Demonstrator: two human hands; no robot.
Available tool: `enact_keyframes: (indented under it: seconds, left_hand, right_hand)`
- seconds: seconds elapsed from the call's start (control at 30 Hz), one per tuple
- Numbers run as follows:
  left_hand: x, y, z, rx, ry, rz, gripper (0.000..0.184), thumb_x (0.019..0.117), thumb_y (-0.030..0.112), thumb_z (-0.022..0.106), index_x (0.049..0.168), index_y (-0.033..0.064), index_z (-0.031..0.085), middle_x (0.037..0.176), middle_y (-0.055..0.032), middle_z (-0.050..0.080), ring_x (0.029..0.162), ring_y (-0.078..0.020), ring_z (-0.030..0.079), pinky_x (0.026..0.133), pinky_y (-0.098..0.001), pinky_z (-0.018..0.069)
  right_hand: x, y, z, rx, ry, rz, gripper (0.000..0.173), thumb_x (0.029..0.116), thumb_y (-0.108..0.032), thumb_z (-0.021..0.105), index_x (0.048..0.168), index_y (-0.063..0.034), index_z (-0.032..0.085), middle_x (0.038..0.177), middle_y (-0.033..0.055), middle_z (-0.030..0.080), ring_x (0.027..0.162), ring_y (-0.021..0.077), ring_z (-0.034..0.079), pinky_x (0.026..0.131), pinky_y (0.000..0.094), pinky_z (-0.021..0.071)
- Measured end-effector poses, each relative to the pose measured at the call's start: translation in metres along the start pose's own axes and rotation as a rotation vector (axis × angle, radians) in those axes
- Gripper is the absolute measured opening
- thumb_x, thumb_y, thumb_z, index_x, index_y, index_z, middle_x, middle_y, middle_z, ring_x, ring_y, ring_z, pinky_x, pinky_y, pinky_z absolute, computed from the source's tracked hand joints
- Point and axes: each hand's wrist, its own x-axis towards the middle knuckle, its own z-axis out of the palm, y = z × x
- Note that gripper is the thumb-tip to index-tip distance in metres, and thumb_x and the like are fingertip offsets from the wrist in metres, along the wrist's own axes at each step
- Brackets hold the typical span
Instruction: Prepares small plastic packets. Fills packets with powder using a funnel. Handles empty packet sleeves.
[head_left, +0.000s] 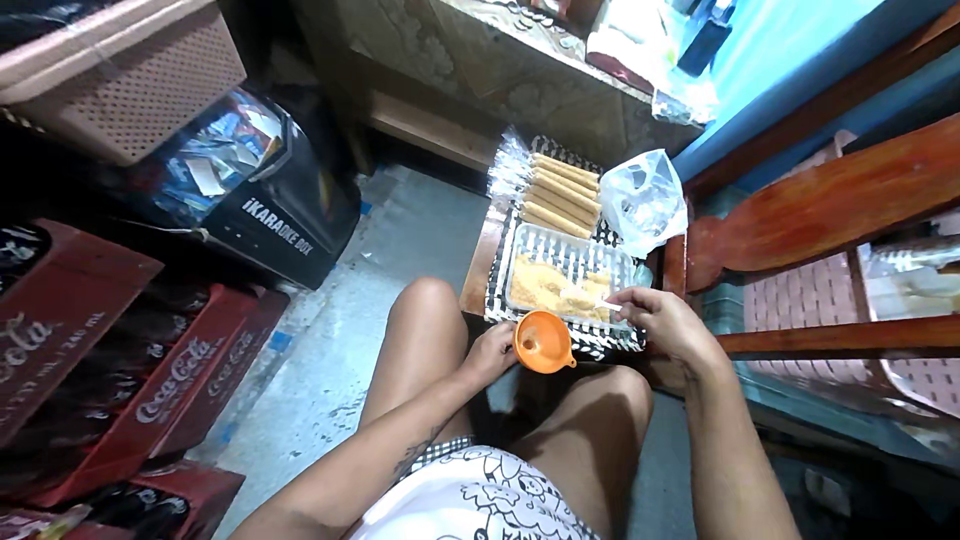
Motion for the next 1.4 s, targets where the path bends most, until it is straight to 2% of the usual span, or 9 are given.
enact_keyframes:
  seconds: [0.13,0.27,0.33,0.5,0.63,0.77,1.03,1.27,1.4]
  left_hand:
    - [0.0,0.0,0.0,0.008,0.004,0.006,0.022,0.0956,0.011,0.064,0.105,-0.0056,0.075,0.11,-0.0224,0.071,0.11,-0.0336,0.066,0.1,-0.0494,0.0493]
    - [0.0,-0.001,0.001,0.014,-0.001,0.008,0.022,0.0958,0.012,0.065,0.104,-0.0062,0.075,0.109,-0.023,0.07,0.109,-0.0346,0.067,0.1,-0.0504,0.0495]
    - [0.0,-0.001,0.001,0.013,-0.005,0.005,0.022,0.0955,0.011,0.065,0.105,-0.0062,0.074,0.11,-0.023,0.07,0.11,-0.0345,0.066,0.1,-0.05,0.0494]
    - [0.0,0.001,-0.001,0.004,-0.026,-0.023,0.024,0.0969,0.012,0.064,0.108,-0.0064,0.074,0.112,-0.0227,0.07,0.111,-0.0339,0.066,0.101,-0.0485,0.0487]
    - [0.001,0.001,-0.001,0.007,-0.04,-0.027,0.025,0.0971,0.014,0.063,0.108,-0.0053,0.074,0.113,-0.022,0.07,0.112,-0.0334,0.065,0.101,-0.049,0.0482]
    - [0.0,-0.002,0.0,0.011,-0.03,-0.009,0.024,0.0967,0.014,0.063,0.108,-0.0052,0.075,0.112,-0.0219,0.071,0.112,-0.0342,0.066,0.101,-0.0506,0.0491]
    - [0.0,-0.002,0.0,0.003,-0.011,0.009,0.025,0.0971,0.015,0.063,0.105,-0.0049,0.075,0.11,-0.0211,0.071,0.109,-0.0329,0.067,0.099,-0.0496,0.0497]
    - [0.0,-0.002,0.0,-0.001,-0.012,0.016,0.025,0.0968,0.015,0.063,0.105,-0.005,0.075,0.109,-0.0209,0.071,0.109,-0.0324,0.067,0.099,-0.0486,0.0496]
    - [0.001,-0.004,0.001,0.012,-0.004,0.023,0.024,0.0968,0.015,0.064,0.105,-0.0043,0.075,0.108,-0.0206,0.071,0.108,-0.0322,0.067,0.098,-0.0493,0.0503]
  right_hand:
    - [-0.013,-0.015,0.002,-0.151,-0.092,-0.064,0.018,0.1032,-0.002,0.057,0.113,-0.0055,0.072,0.092,0.0091,0.07,0.081,0.0186,0.064,0.078,0.0409,0.0528]
    - [-0.018,-0.042,0.015,-0.38,-0.195,-0.068,0.023,0.1013,0.003,0.057,0.117,-0.0024,0.072,0.111,0.0188,0.072,0.106,0.0343,0.068,0.098,0.0539,0.0499]
    - [-0.02,-0.054,0.024,-0.507,-0.236,-0.045,0.025,0.101,0.003,0.055,0.119,-0.0033,0.072,0.114,0.0193,0.07,0.113,0.0365,0.065,0.103,0.0558,0.046]
    - [-0.032,-0.077,0.051,-0.738,-0.176,-0.086,0.022,0.0993,0.003,0.054,0.109,-0.0012,0.074,0.105,0.0193,0.071,0.108,0.0382,0.066,0.093,0.0545,0.0484]
    - [-0.046,-0.087,0.065,-0.851,-0.028,-0.22,0.016,0.0942,0.005,0.059,0.094,0.0024,0.074,0.09,0.0184,0.071,0.093,0.0368,0.069,0.082,0.0501,0.053]
    - [-0.055,-0.101,0.071,-0.956,-0.015,-0.234,0.017,0.0952,0.005,0.057,0.095,0.0027,0.074,0.093,0.0192,0.071,0.094,0.0367,0.069,0.081,0.0484,0.0528]
    - [-0.056,-0.087,0.077,-0.943,0.338,-0.572,0.011,0.0816,0.009,0.07,0.075,0.0005,0.071,0.072,0.0143,0.066,0.071,0.0307,0.067,0.06,0.0417,0.0495]
    - [-0.052,-0.058,0.062,-0.789,0.392,-0.48,0.012,0.0851,0.012,0.067,0.084,0.0008,0.073,0.075,0.0156,0.067,0.067,0.0321,0.069,0.058,0.0456,0.0533]
    - [-0.059,-0.044,0.079,-0.709,0.41,-0.327,0.017,0.088,0.011,0.064,0.095,0.0014,0.076,0.086,0.0199,0.072,0.069,0.0354,0.072,0.057,0.0477,0.0584]
